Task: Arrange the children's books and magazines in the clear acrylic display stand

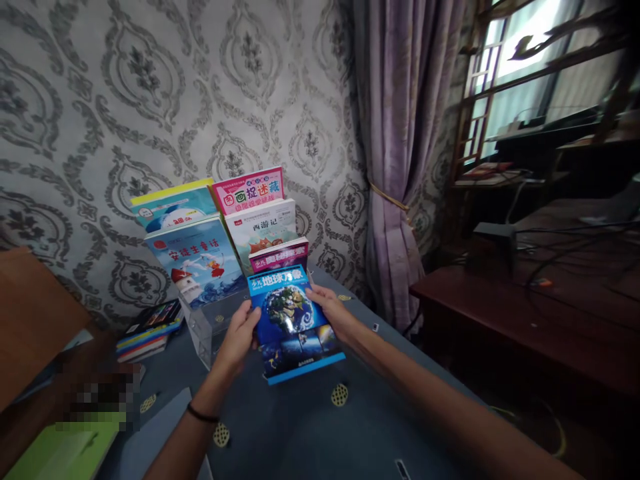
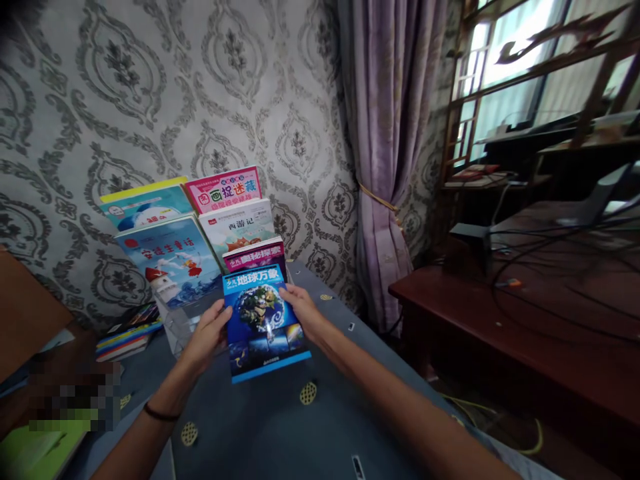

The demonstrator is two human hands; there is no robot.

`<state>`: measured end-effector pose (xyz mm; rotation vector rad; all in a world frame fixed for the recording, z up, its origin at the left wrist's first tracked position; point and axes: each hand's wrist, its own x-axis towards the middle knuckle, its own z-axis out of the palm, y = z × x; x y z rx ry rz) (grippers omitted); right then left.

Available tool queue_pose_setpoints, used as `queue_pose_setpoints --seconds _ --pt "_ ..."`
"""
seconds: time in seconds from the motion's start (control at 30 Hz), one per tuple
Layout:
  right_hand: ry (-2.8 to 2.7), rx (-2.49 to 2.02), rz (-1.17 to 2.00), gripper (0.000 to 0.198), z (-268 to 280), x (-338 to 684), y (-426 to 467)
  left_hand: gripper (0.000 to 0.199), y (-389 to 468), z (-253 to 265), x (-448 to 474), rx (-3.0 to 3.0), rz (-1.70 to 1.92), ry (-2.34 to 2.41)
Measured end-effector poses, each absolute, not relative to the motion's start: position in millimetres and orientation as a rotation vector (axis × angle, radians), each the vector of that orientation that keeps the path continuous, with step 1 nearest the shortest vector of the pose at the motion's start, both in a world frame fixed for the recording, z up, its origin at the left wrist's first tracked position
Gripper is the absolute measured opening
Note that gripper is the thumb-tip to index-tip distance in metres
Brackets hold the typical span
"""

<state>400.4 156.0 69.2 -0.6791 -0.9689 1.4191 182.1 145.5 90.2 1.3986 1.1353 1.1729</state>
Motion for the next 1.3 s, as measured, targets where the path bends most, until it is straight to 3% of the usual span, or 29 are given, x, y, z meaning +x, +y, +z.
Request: queue_pose_setpoints --seconds 0.17,0.33,0.6,1.3 --pt "-1.134 -0.646 1.285 0.037 91 412 182 0.045 158 120 194 1.556 1.198 1.079" --pt "-1.395 -0.618 0.959 0.035 126 424 216 0.032 185 150 197 1.755 1.364 1.064" --pt "-1.640 -0.488 0.644 0.033 178 433 246 0.022 211 183 196 1.893 1.642 0.920" --pt "-1.543 -0.802 0.503 0.028 120 435 250 0.019 221 129 204 1.946 1.528 1.108"
